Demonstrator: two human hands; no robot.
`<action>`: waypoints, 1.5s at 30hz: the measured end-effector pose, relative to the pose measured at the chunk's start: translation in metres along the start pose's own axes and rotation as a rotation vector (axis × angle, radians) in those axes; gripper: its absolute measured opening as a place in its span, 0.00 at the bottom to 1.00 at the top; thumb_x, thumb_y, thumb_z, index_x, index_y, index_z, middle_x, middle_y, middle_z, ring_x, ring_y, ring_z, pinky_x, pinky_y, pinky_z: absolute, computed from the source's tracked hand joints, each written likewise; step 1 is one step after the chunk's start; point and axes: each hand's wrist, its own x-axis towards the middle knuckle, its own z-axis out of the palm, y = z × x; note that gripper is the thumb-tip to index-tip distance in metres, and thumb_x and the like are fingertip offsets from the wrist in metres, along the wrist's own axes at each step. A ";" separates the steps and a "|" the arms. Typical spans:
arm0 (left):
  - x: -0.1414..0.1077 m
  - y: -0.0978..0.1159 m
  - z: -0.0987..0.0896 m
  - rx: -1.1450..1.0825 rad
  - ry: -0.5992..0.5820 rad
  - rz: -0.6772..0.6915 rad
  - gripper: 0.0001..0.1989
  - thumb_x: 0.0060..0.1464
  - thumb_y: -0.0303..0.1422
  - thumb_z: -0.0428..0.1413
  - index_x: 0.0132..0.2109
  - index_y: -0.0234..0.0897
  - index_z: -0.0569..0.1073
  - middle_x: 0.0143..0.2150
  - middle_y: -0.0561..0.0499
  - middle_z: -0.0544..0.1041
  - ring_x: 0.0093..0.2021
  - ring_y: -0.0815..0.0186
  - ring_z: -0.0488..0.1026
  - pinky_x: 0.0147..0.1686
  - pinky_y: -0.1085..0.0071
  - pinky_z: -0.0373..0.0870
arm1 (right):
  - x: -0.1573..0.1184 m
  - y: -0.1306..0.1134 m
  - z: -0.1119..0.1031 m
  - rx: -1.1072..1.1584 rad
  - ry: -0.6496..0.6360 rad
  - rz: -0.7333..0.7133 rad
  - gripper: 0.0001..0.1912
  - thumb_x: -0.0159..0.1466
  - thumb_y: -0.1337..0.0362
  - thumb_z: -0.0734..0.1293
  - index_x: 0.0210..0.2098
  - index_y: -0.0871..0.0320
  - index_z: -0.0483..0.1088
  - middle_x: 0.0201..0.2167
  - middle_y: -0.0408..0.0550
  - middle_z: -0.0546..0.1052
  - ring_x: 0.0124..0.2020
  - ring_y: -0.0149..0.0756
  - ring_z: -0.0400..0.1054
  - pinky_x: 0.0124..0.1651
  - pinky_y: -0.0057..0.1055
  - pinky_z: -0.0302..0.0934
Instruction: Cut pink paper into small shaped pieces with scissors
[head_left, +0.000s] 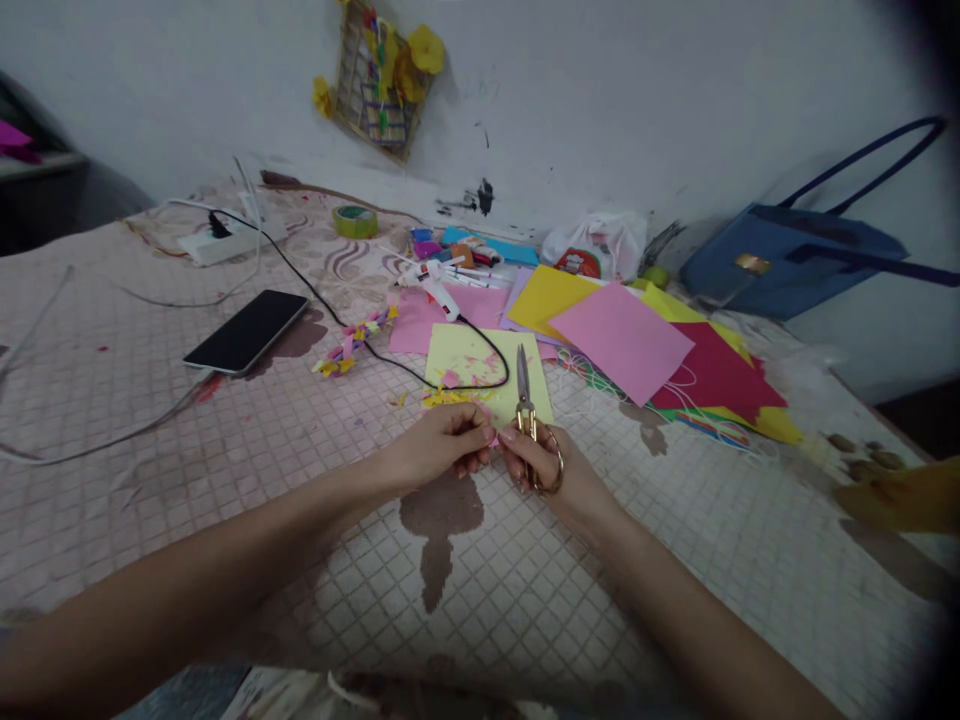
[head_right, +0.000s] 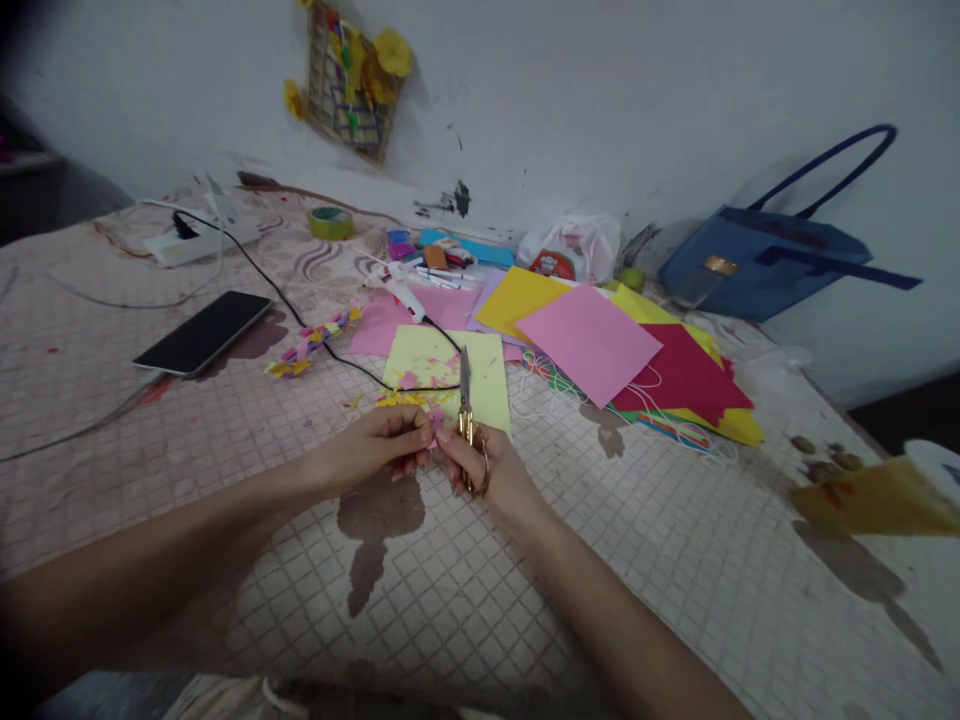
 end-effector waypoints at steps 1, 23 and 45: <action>0.000 0.000 0.000 0.003 -0.001 -0.001 0.11 0.52 0.37 0.50 0.28 0.32 0.63 0.21 0.56 0.65 0.20 0.78 0.61 0.18 0.80 0.57 | 0.000 0.000 0.000 0.008 -0.003 -0.003 0.15 0.57 0.56 0.61 0.20 0.59 0.60 0.14 0.37 0.60 0.14 0.23 0.53 0.17 0.23 0.48; -0.001 0.000 0.001 -0.101 0.027 -0.024 0.10 0.49 0.35 0.53 0.29 0.31 0.65 0.26 0.52 0.70 0.23 0.76 0.65 0.21 0.79 0.63 | -0.001 0.002 0.000 -0.167 0.070 -0.145 0.09 0.58 0.60 0.60 0.26 0.59 0.61 0.16 0.38 0.62 0.17 0.24 0.55 0.19 0.22 0.53; -0.001 0.000 -0.001 -0.098 -0.001 -0.019 0.09 0.49 0.34 0.53 0.29 0.31 0.65 0.27 0.52 0.69 0.23 0.76 0.64 0.23 0.78 0.63 | -0.004 -0.003 0.004 -0.081 0.123 -0.102 0.15 0.59 0.58 0.60 0.21 0.59 0.60 0.14 0.38 0.61 0.15 0.24 0.54 0.18 0.22 0.51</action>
